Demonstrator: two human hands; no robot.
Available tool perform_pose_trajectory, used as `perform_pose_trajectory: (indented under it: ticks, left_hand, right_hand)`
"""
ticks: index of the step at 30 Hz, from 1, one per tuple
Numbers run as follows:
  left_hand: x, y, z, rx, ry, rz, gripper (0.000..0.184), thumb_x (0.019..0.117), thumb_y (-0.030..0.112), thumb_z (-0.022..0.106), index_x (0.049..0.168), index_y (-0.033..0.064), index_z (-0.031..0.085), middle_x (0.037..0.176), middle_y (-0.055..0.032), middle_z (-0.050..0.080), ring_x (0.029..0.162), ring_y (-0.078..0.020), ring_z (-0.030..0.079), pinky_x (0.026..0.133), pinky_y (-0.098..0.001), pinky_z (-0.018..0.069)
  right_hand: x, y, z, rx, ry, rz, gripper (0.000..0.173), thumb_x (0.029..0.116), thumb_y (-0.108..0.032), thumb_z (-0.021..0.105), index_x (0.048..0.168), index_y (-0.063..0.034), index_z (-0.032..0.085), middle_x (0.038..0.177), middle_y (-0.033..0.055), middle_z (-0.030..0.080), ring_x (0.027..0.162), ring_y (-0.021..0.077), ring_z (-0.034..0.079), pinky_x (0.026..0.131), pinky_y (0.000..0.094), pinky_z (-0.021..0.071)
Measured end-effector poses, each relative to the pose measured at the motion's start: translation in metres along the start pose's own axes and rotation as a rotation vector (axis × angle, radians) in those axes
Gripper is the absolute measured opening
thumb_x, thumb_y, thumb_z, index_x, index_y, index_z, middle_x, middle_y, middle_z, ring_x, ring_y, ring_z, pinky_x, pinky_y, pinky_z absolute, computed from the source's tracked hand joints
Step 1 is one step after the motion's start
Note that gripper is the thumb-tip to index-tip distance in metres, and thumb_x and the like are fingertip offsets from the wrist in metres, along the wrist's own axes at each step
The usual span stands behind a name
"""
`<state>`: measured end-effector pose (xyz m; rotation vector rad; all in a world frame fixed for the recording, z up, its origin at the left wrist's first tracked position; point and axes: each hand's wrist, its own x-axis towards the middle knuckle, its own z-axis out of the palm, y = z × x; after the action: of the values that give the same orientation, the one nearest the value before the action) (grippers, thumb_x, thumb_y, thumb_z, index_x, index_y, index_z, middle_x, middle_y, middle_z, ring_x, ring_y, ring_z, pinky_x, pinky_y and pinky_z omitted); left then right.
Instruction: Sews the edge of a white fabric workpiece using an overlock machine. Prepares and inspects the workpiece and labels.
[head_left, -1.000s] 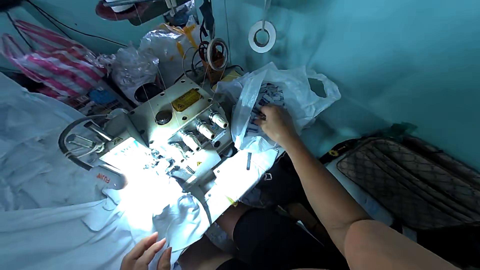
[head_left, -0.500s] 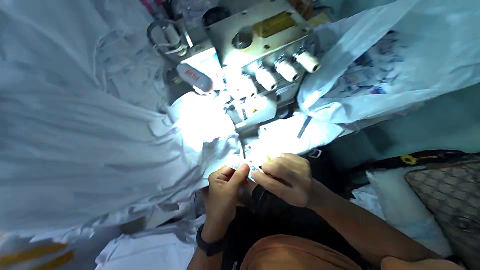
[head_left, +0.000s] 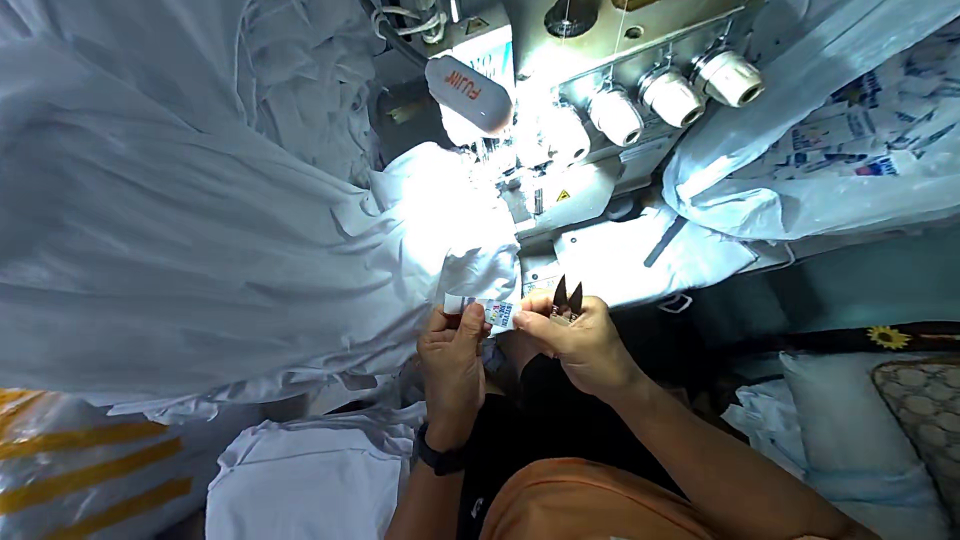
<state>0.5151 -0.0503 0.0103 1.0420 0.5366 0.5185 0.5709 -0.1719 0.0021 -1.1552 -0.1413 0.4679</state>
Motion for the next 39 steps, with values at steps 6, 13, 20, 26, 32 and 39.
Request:
perform_pose_trajectory:
  ticks: [6,13,20,26,32,39]
  left_hand:
    - [0.004,0.003,-0.011,-0.175,-0.092,-0.198,0.024,0.1077,0.013,0.045,0.1,0.0182,0.067,0.074,0.0049,0.067,0.065,-0.0017,0.065,0.066,-0.0175,0.0568]
    - [0.008,-0.006,-0.022,-0.412,-0.472,-0.524,0.015,0.088,0.017,0.079,0.095,0.0162,0.066,0.074,0.002,0.067,0.061,-0.0023,0.062,0.059,-0.0159,0.0516]
    - [0.012,-0.009,-0.023,-0.437,-0.633,-0.526,0.01,0.0908,0.013,0.075,0.091,0.0176,0.067,0.075,0.0023,0.068,0.063,-0.0008,0.062,0.058,-0.0151,0.0486]
    - [0.01,0.002,-0.028,-0.041,-0.489,-0.241,0.037,0.0935,0.051,0.065,0.107,0.0183,0.075,0.098,0.0044,0.075,0.085,-0.0042,0.071,0.076,-0.0217,0.0598]
    - [0.0,0.014,-0.02,0.378,-0.312,0.077,0.01,0.0911,-0.001,0.068,0.093,0.0028,0.077,0.084,0.0047,0.075,0.074,-0.0022,0.07,0.071,-0.0219,0.0617]
    - [0.006,0.019,-0.019,0.436,-0.267,0.04,0.01,0.092,-0.004,0.066,0.091,0.001,0.075,0.075,0.0035,0.073,0.066,-0.0022,0.069,0.065,-0.0194,0.0605]
  right_hand:
    - [0.002,-0.002,-0.001,-0.303,-0.074,-0.292,0.007,0.087,-0.002,0.068,0.083,-0.0063,0.071,0.078,-0.0071,0.065,0.068,-0.0066,0.057,0.062,0.0092,0.0483]
    - [0.014,-0.021,-0.002,-0.38,-0.216,-0.31,0.009,0.081,-0.002,0.072,0.073,-0.0041,0.07,0.096,0.0006,0.07,0.071,-0.0065,0.057,0.06,0.0075,0.0476]
    - [0.011,-0.024,0.0,-0.283,-0.203,-0.163,0.012,0.0806,-0.001,0.072,0.071,-0.0085,0.072,0.08,-0.0026,0.072,0.069,-0.0007,0.064,0.061,0.0141,0.0534]
    - [0.012,-0.025,-0.002,-0.333,-0.183,-0.178,0.011,0.0793,0.001,0.073,0.071,-0.0075,0.072,0.078,-0.0035,0.072,0.065,-0.0032,0.062,0.058,0.0124,0.0525]
    - [0.015,-0.018,0.0,-0.356,-0.16,-0.186,0.013,0.0778,0.001,0.072,0.07,-0.0086,0.07,0.074,-0.004,0.071,0.062,-0.0032,0.06,0.055,0.0123,0.0496]
    - [0.02,-0.017,-0.004,-0.244,-0.128,-0.036,0.018,0.0792,0.004,0.074,0.092,-0.0071,0.07,0.073,-0.0034,0.068,0.053,0.0013,0.056,0.049,0.0149,0.0484]
